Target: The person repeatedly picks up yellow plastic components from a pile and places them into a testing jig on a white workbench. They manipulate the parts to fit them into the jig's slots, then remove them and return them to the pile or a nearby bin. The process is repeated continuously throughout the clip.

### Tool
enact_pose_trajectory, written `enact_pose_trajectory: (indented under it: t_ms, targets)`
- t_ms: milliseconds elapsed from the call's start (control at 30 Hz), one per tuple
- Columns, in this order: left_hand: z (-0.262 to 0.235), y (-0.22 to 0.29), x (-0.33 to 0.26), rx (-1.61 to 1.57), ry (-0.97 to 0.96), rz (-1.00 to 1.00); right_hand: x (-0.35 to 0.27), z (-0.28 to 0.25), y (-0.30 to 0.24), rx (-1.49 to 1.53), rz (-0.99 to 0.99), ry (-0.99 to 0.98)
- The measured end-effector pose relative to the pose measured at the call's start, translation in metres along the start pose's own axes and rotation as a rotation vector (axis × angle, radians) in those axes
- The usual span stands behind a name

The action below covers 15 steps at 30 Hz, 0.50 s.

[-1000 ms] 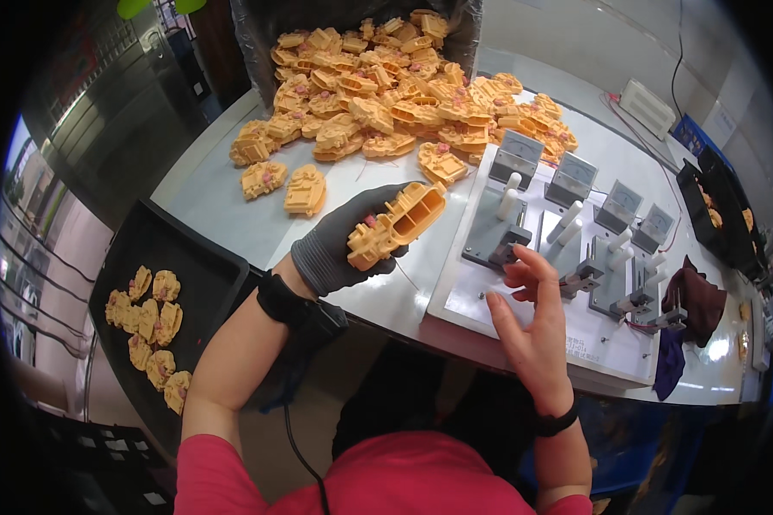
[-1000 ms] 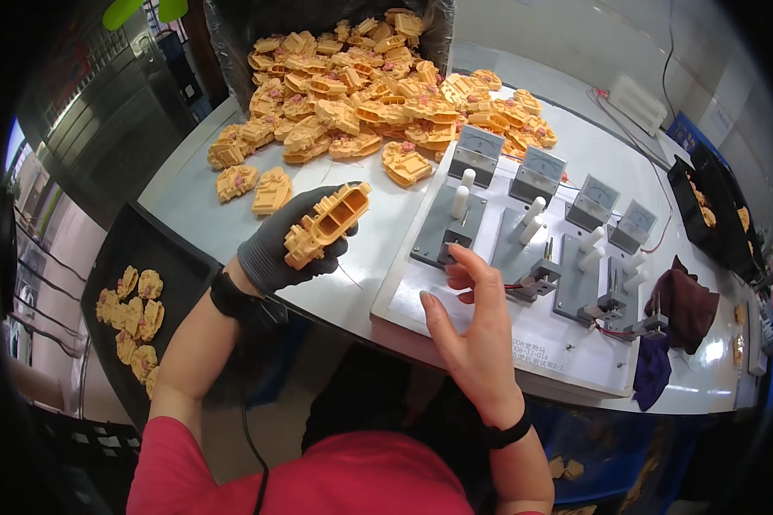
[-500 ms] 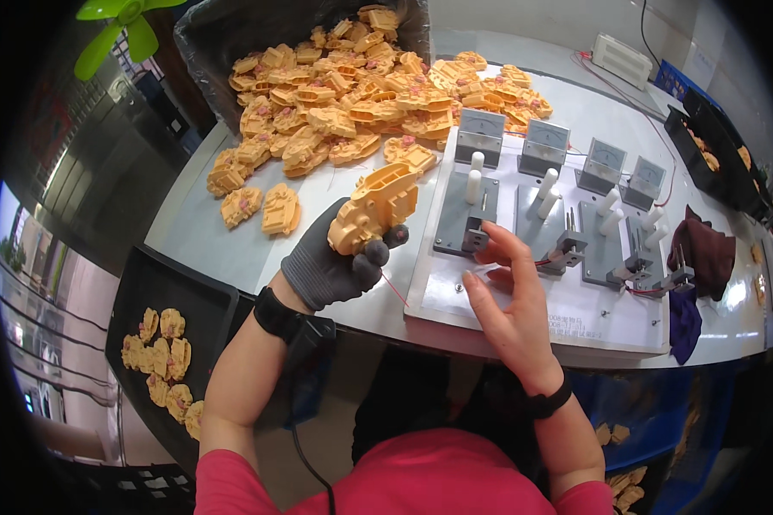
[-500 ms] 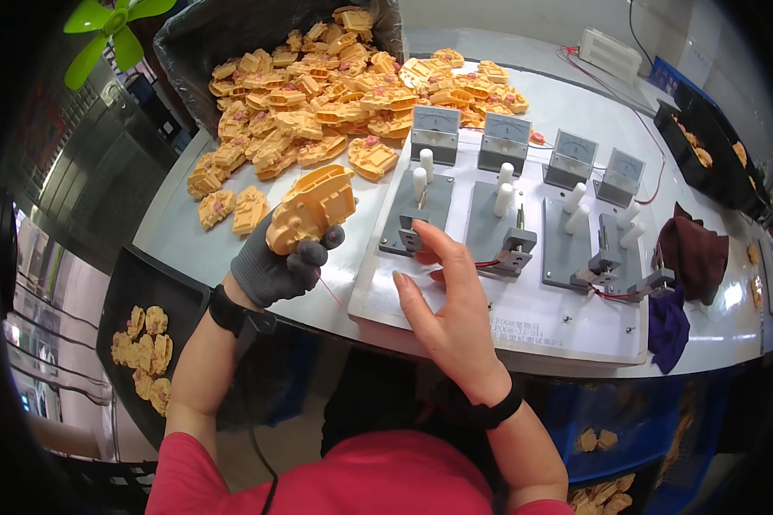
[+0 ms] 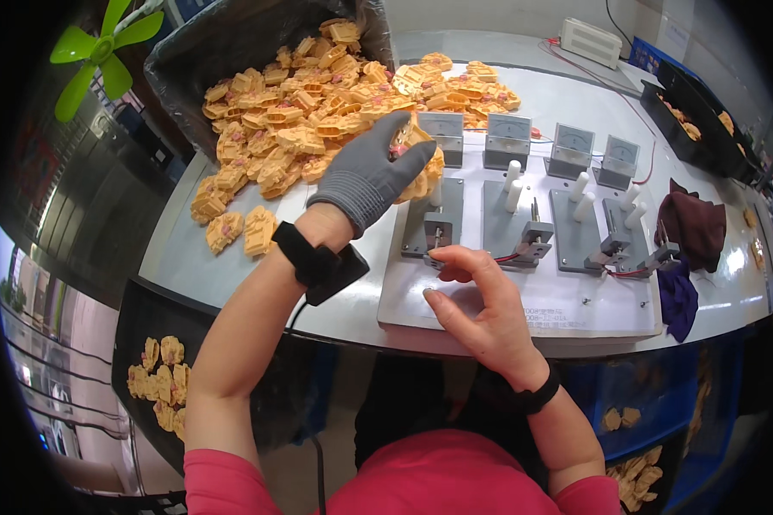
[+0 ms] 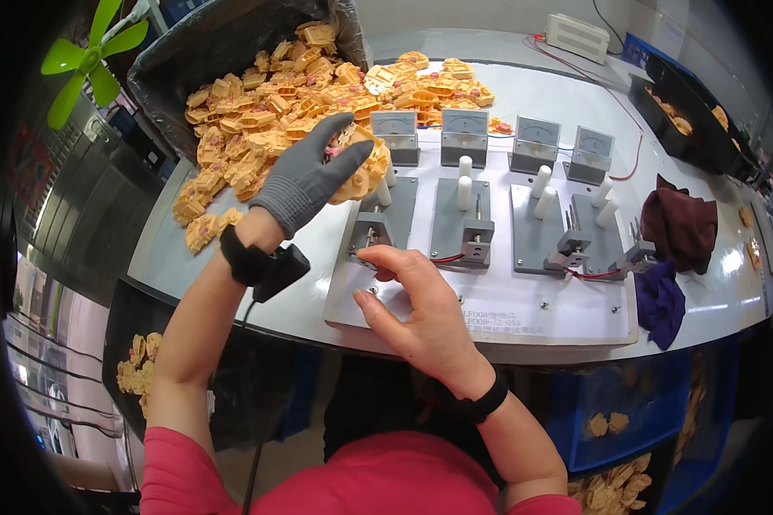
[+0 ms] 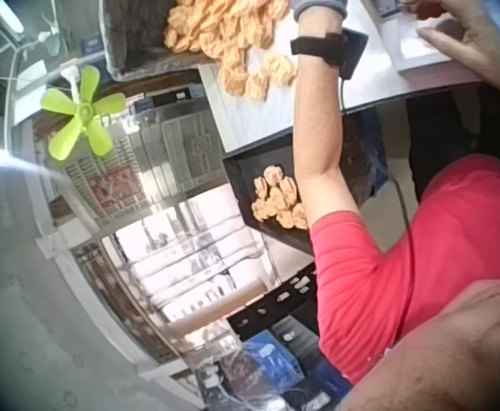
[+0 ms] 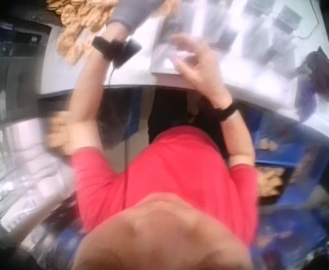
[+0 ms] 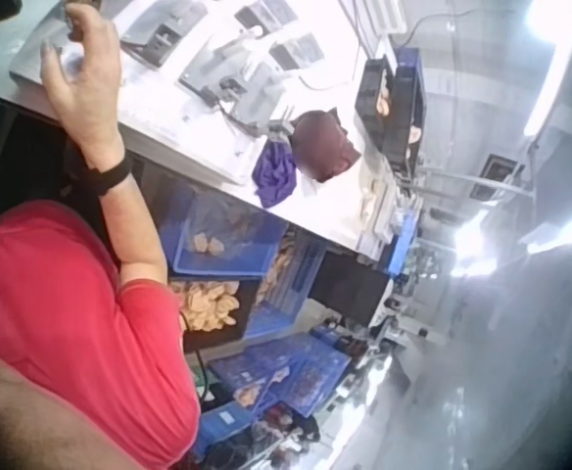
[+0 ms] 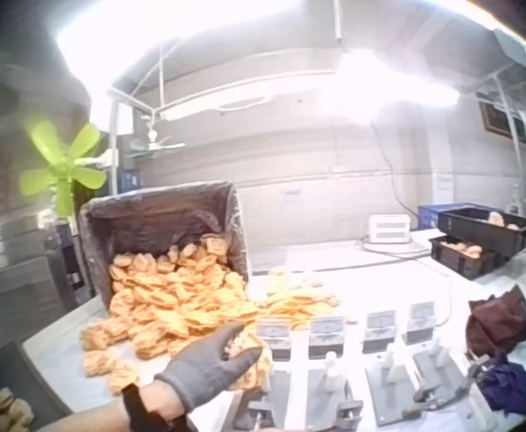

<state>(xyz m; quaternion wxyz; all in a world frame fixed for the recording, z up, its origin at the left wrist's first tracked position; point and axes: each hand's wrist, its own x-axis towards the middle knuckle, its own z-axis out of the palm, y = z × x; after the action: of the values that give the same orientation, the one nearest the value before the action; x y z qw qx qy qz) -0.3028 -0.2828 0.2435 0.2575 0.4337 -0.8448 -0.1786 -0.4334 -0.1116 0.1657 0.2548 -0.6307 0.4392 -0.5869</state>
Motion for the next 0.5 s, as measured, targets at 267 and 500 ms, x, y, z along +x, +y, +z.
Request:
enact_pose_trajectory:
  t_ms: [267, 500]
  targets:
    - [0.000, 0.042, 0.007, 0.376, -0.318, 0.058, -0.001, -0.001, 0.002, -0.023, -0.023, 0.012]
    - [0.004, 0.025, 0.009, 0.176, -0.475, 0.020, 0.000, -0.001, 0.002, -0.044, -0.034, 0.008]
